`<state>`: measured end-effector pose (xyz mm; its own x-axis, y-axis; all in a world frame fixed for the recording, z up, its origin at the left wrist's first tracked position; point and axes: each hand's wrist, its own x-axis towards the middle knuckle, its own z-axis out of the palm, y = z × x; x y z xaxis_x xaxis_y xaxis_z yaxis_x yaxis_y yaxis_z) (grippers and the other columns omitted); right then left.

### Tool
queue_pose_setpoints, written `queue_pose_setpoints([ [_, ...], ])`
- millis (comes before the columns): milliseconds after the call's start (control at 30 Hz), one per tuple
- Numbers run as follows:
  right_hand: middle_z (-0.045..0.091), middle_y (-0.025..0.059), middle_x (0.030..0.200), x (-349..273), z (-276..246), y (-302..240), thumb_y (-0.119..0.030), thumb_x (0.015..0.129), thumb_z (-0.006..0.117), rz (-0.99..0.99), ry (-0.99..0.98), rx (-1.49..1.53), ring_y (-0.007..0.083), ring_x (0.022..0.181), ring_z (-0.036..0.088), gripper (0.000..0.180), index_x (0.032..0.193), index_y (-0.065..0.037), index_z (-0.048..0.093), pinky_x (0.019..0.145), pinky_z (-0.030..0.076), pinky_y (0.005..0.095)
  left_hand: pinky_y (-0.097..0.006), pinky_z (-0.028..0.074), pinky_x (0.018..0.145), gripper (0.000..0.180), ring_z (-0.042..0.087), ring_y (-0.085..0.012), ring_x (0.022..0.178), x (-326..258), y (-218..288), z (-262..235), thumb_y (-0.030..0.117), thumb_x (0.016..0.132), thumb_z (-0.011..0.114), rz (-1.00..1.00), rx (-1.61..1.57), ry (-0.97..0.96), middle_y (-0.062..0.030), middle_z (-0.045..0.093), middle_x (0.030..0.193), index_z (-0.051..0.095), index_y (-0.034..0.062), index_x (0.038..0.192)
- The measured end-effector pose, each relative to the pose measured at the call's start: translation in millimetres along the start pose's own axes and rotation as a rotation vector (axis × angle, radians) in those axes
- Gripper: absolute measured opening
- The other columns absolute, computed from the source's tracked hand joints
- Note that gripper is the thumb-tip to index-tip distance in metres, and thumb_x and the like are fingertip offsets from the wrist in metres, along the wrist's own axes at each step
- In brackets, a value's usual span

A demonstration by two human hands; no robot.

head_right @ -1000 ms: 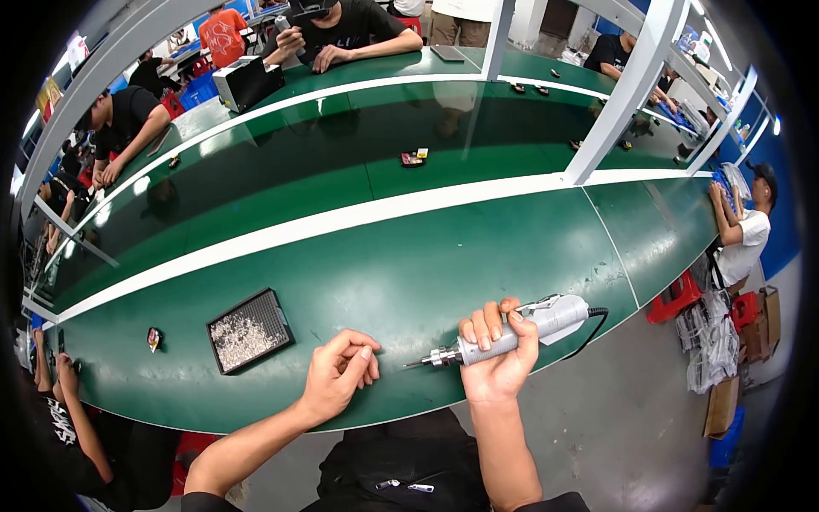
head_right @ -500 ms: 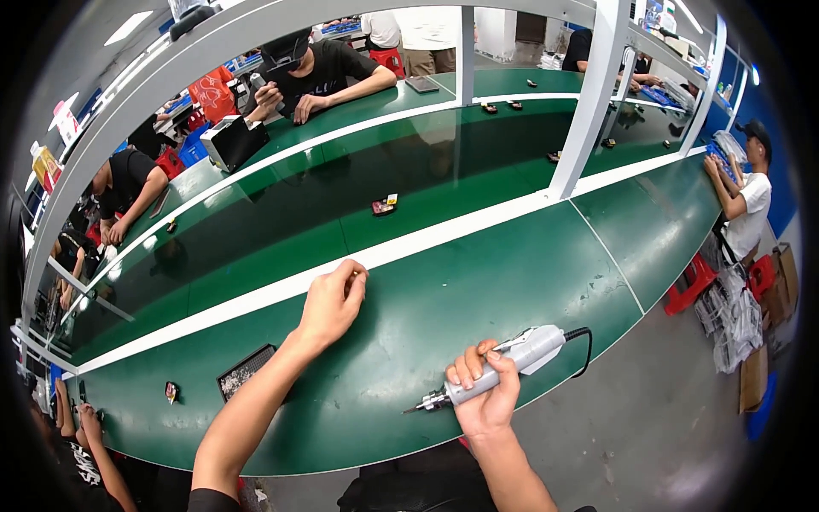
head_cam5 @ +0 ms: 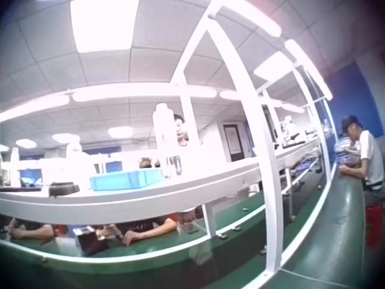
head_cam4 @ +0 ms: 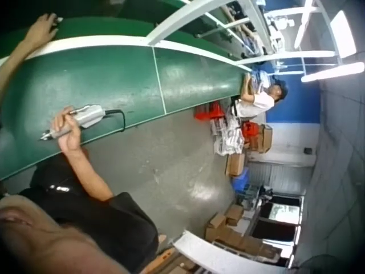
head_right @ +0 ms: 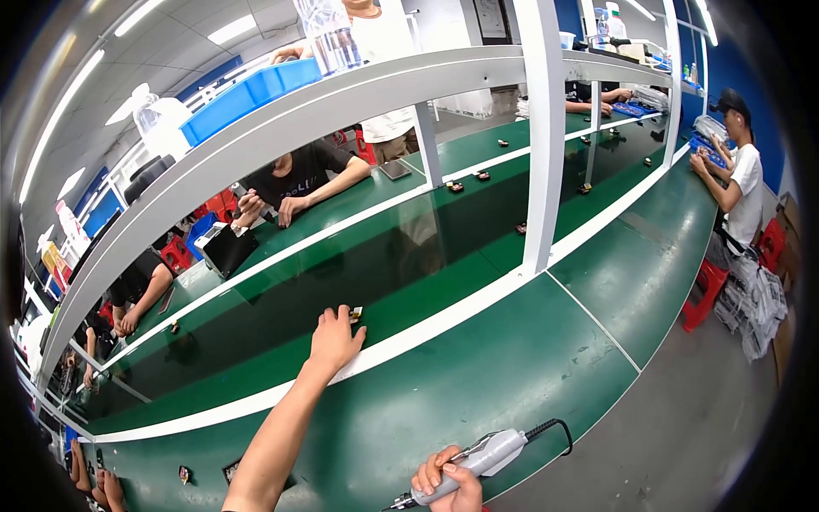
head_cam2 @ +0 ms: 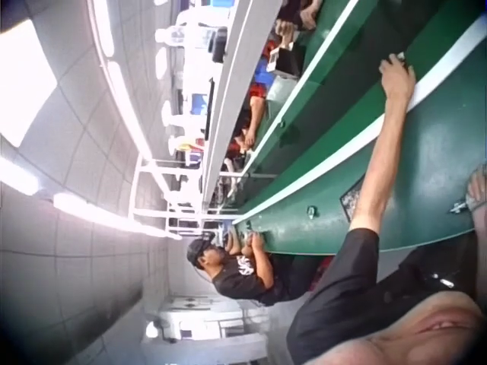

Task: The worker uses an electric screwdriver to attach screws to small electronic components on a factory assembly line.

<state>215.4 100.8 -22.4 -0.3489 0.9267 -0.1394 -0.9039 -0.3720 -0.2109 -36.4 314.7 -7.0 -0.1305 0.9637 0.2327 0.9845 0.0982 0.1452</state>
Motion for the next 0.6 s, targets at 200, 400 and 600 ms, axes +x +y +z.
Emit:
queue_pose_setpoints([
  [200,0.045,0.0044,0.07,6.3,-4.1,-1.6,-0.017,0.086,0.058,0.068,-0.032,0.052,0.0167,0.065,0.045,0.012,0.093,-0.009,0.053,0.067,0.039,0.0308,-0.047,0.049,0.09,0.038,0.05,-0.0416,0.11,14.5,-24.8,14.0,0.016,0.085,0.059,0.131,0.034,0.08,-0.0267,0.051,0.114,0.048,-0.0009,0.117],
  [400,0.047,0.0051,0.068,-0.7,3.8,-0.4,-0.017,0.086,0.058,0.066,-0.005,0.046,0.0174,0.063,0.047,0.012,0.092,-0.009,0.052,0.068,0.04,0.0322,-0.045,0.044,0.097,0.049,0.053,-0.0396,0.109,12.9,-46.4,-8.1,0.002,0.083,0.059,0.318,-0.069,0.045,-0.0223,0.057,0.117,0.044,-0.0001,0.129],
  [600,0.049,0.0059,0.069,-4.4,-6.7,-3.8,-0.018,0.086,0.059,0.081,-0.017,0.045,0.0183,0.065,0.049,0.014,0.091,-0.01,0.05,0.068,0.041,0.0323,-0.043,0.045,0.095,0.044,0.053,-0.0391,0.106,-15.5,-34.8,-17.3,-0.003,0.081,0.057,0.332,-0.135,0.007,-0.0211,0.058,0.117,0.05,-0.0041,0.124],
])
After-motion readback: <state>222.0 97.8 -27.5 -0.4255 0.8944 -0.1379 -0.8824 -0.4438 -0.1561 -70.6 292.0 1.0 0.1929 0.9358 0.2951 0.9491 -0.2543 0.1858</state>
